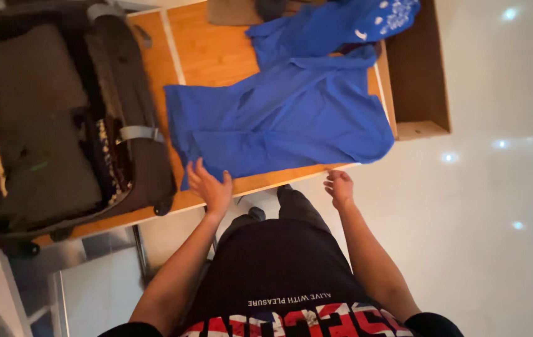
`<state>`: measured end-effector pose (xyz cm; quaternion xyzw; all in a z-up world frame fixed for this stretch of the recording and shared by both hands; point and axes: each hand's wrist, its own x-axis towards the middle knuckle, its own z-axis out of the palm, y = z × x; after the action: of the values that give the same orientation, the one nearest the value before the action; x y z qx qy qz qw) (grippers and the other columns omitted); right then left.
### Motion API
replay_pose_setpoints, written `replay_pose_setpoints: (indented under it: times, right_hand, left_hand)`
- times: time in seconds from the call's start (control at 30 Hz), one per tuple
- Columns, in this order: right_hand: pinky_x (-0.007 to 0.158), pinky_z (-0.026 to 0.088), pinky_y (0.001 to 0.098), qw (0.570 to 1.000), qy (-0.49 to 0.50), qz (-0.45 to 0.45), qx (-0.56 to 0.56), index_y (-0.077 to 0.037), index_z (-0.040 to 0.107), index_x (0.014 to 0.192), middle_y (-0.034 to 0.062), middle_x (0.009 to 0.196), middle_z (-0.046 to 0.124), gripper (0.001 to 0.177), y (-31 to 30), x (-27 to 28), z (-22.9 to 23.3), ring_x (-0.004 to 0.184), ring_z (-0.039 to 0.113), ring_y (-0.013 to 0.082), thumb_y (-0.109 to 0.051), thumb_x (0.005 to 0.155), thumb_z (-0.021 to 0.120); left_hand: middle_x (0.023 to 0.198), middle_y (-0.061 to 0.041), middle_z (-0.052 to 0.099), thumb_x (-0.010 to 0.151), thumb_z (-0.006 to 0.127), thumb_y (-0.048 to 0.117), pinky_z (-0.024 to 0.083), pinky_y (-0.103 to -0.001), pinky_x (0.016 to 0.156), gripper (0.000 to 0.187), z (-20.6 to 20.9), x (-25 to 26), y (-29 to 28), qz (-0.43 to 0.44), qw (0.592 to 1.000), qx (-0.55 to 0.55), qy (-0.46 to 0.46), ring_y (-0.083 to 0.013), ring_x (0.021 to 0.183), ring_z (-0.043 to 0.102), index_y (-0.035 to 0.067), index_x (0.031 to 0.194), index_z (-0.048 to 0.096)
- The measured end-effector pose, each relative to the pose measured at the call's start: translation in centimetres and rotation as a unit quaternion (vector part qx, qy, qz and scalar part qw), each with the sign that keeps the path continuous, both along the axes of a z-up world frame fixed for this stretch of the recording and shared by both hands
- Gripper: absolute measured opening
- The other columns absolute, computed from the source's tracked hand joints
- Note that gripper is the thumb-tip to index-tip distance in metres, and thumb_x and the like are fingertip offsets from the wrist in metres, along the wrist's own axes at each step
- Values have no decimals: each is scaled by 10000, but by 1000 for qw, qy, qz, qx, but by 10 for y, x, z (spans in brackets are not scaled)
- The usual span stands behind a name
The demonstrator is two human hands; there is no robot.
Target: The person folds a blue t-shirt on a table and places it into an open suitcase.
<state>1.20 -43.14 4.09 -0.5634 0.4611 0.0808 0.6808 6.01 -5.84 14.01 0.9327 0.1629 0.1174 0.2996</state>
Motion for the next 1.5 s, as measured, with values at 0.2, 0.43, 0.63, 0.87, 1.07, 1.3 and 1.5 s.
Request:
replay_pose_setpoints:
  times: [0.2, 0.43, 0.63, 0.87, 1.07, 1.3, 1.5]
  right_hand:
    - [764, 555, 386, 986, -2, -157, 50, -98, 547, 1305, 129, 1251, 577, 447, -60, 10, -1, 964, 650, 268, -300, 926, 670]
    - [736, 539, 384, 972, 52, -205, 98, -138, 552, 1292, 90, 1220, 552, 466, -110, 44, -7, 958, 598, 273, -372, 917, 699]
    - [634, 467, 331, 947, 67, -292, 118, -146, 620, 1160, 26, 1068, 637, 328, -144, 52, -22, 875, 620, 212, -266, 877, 734]
    - [582, 457, 296, 964, 41, -255, 62, -110, 599, 989, 31, 890, 638, 133, -177, 38, -21, 719, 605, 165, -144, 879, 667]
    - [540, 454, 268, 978, -87, -181, 50, -105, 505, 975, 38, 840, 604, 205, -183, 79, 17, 638, 571, 148, -89, 908, 698]
    - [543, 474, 261, 978, -196, -60, -27, -114, 491, 1192, 23, 940, 642, 338, -165, 205, 71, 692, 573, 115, -83, 931, 703]
    - [695, 541, 236, 973, -222, 33, -47, -109, 498, 1267, 41, 989, 656, 374, -167, 239, 57, 831, 641, 120, -113, 956, 706]
  left_hand:
    - [1458, -210, 486, 821, 758, 187, 287, -563, 1116, 624, -18, 16, -49, -201, 978, -42, 27, -404, 1362, 451, 53, 1377, 507]
    - [1374, -214, 573, 868, 731, 166, 401, -485, 1115, 505, -31, 56, -135, -276, 954, -99, 57, -412, 1305, 519, 34, 1324, 559]
    - [1349, -214, 606, 872, 739, 169, 432, -464, 1077, 496, -31, 90, -206, -325, 934, -109, 102, -408, 1278, 541, 27, 1321, 585]
    - [1279, -160, 647, 774, 789, 168, 429, -468, 1076, 541, -44, 109, -245, -423, 891, -6, 164, -367, 1245, 572, 49, 1272, 615]
    - [1058, -131, 678, 799, 769, 181, 399, -496, 1110, 257, -41, 115, -256, -422, 879, 68, 211, -339, 1124, 605, 105, 1035, 699]
    - [946, -151, 697, 911, 720, 228, 506, -457, 906, 162, -22, 142, -225, -272, 943, -58, 184, -361, 970, 658, 82, 972, 680]
    - [1139, -210, 653, 845, 744, 139, 479, -485, 959, 356, -4, 154, -211, -178, 984, -17, 15, -417, 1102, 597, 8, 1159, 640]
